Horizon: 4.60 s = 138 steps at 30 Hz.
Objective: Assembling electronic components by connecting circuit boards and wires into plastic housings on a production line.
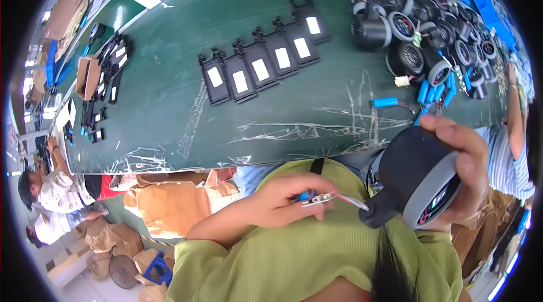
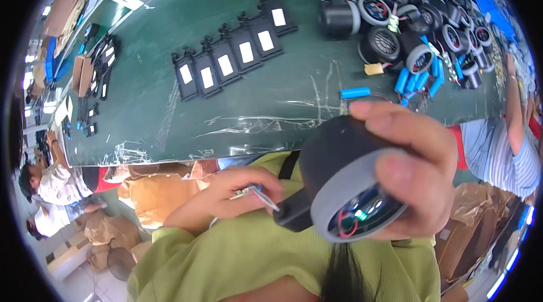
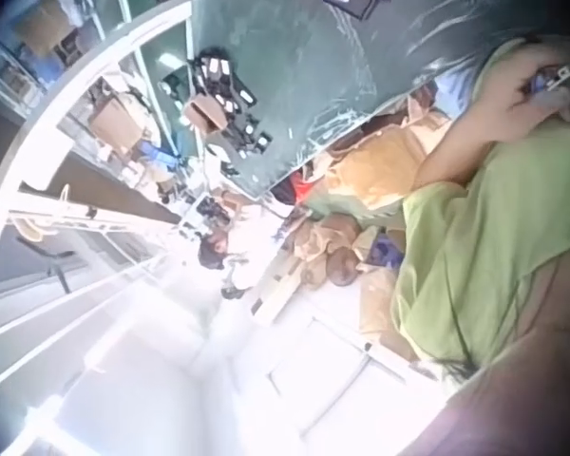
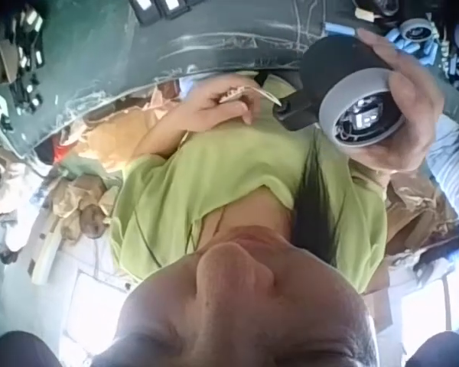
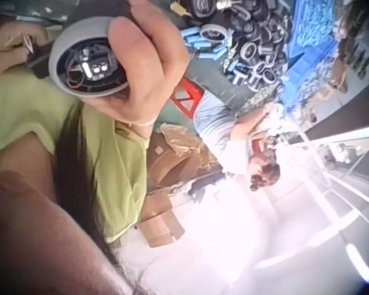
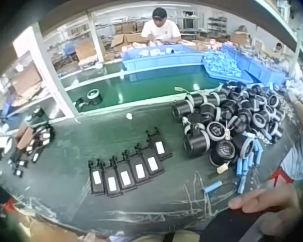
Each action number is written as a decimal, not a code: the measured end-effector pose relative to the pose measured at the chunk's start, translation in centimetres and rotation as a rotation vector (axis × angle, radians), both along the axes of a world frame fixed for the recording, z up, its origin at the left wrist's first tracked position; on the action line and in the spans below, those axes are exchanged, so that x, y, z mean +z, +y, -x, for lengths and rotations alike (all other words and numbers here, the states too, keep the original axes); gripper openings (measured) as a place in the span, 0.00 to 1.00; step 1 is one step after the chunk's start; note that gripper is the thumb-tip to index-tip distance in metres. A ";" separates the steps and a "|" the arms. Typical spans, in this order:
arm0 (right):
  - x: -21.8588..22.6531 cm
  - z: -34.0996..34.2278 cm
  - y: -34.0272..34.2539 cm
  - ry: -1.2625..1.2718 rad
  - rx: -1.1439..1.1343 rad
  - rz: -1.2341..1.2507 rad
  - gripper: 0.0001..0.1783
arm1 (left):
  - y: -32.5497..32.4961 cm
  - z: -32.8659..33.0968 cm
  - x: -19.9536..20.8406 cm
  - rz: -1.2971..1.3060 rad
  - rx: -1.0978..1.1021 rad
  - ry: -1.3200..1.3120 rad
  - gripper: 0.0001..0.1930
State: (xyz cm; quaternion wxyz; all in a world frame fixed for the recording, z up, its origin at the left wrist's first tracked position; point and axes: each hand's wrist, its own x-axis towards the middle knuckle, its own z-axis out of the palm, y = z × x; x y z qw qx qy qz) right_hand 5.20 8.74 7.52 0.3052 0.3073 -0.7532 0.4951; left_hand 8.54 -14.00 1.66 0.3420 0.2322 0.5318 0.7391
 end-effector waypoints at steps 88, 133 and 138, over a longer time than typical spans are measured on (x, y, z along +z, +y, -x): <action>-8.2 -1.8 7.0 -0.931 0.049 0.849 0.13 | 12.0 10.7 -1.6 0.512 0.352 0.839 0.16; -4.7 3.3 2.0 -0.369 -0.043 0.033 0.05 | 7.6 8.0 0.1 -0.102 0.495 0.200 0.13; -5.6 3.5 1.6 -0.091 -0.131 -0.143 0.12 | 7.6 8.0 0.8 0.054 0.457 0.193 0.08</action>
